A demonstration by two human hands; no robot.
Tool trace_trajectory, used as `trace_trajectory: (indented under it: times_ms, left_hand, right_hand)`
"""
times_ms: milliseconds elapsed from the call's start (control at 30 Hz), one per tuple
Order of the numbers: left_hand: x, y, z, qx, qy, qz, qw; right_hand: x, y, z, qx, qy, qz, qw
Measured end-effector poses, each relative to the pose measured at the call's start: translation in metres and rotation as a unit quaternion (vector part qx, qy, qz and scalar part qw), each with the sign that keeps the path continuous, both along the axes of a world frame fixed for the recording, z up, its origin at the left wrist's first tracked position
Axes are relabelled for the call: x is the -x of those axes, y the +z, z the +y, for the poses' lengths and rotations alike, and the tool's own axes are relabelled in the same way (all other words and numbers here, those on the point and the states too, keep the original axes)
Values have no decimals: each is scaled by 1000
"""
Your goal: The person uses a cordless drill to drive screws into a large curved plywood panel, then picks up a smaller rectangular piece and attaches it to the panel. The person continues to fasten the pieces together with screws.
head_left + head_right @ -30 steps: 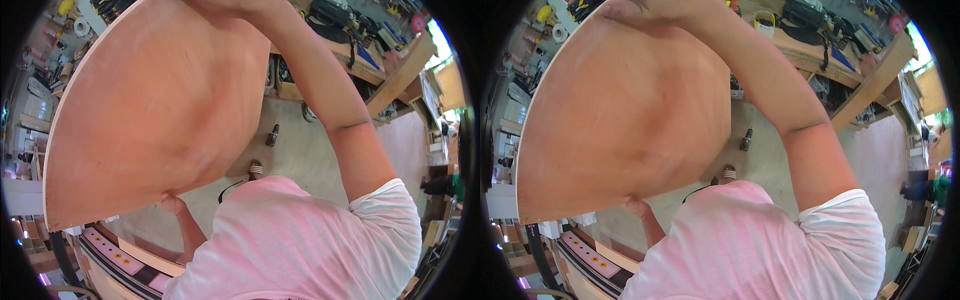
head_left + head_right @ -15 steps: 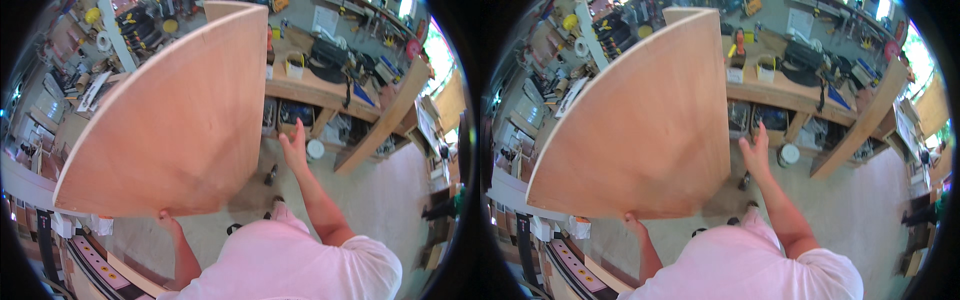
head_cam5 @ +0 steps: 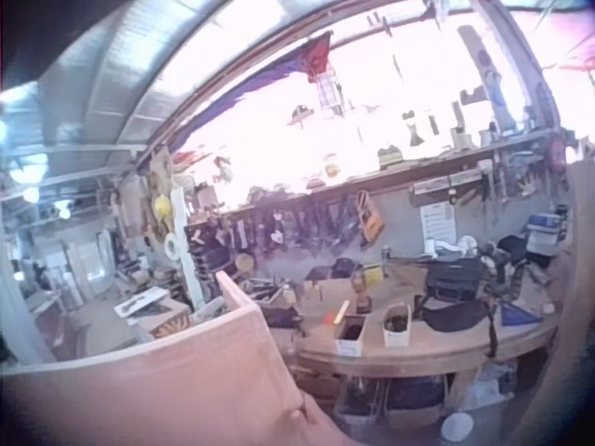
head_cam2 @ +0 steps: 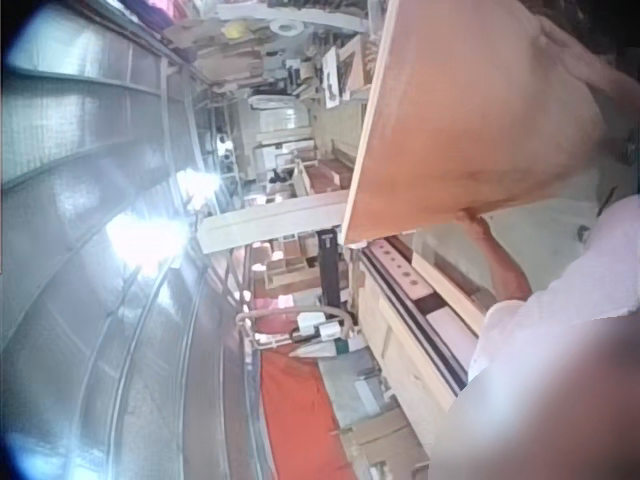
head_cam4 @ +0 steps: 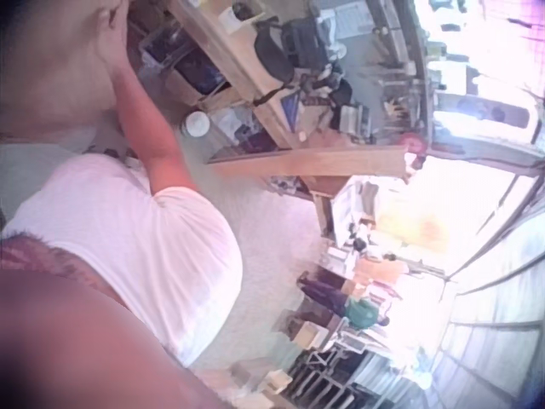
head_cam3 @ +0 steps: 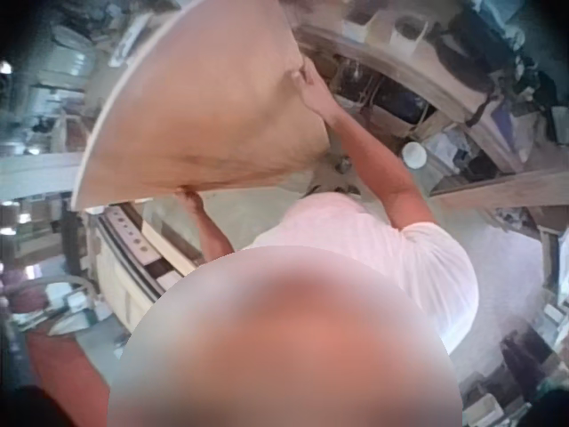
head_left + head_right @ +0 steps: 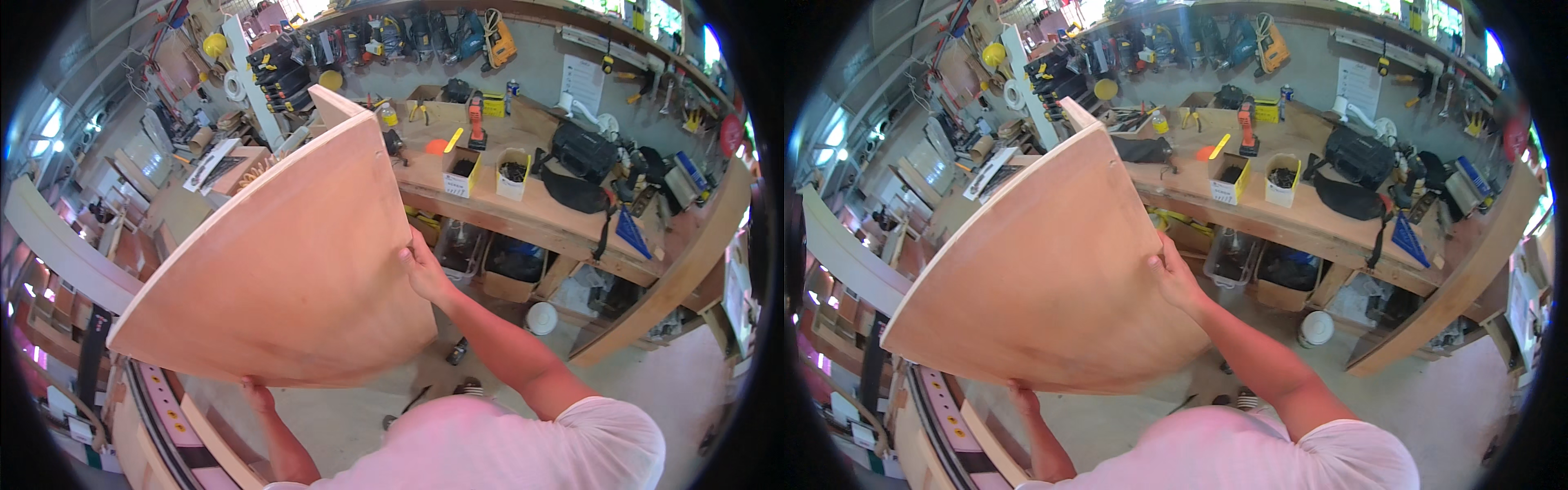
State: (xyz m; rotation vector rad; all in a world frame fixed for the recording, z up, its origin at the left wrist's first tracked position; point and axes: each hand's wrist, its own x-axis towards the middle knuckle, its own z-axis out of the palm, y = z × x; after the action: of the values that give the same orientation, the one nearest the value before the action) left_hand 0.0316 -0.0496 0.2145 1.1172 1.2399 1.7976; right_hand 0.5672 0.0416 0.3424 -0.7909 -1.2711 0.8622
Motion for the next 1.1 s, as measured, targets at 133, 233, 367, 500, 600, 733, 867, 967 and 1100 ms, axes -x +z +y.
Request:
trace_trajectory:
  times_ms: [133,233,367,500,600,733,867,967,1100]
  left_hand:
    - [-8,-2,-25,-18,-25,-76,997]
    - [-22,-6,-65,-16,-29,-90,995]
    - [-41,-7,-104,-36,3,-55,998]
    - [-49,-4,-122,-8,47,-80,996]
    - [-48,0,-126,-22,47,-8,999]
    - [-46,4,-125,89,134,37,986]
    - [-47,4,-119,34,117,48,991]
    - [-54,6,-120,28,142,47,988]
    - [-78,27,-123,73,197,64,975]
  right_hand:
    - [-13,3,1,79,11,12,997]
    - [-20,10,0,84,33,28,996]
    - [-20,15,-3,106,-15,-36,994]
    - [-16,12,-4,34,5,-69,997]
    - [-18,4,-2,35,-18,-72,997]
    - [-32,-32,-14,55,-79,-13,995]
    - [-83,-122,-68,276,-78,-19,958]
    - [-130,-213,-131,445,-61,-148,881]
    - [-175,-294,-221,569,-25,-291,769]
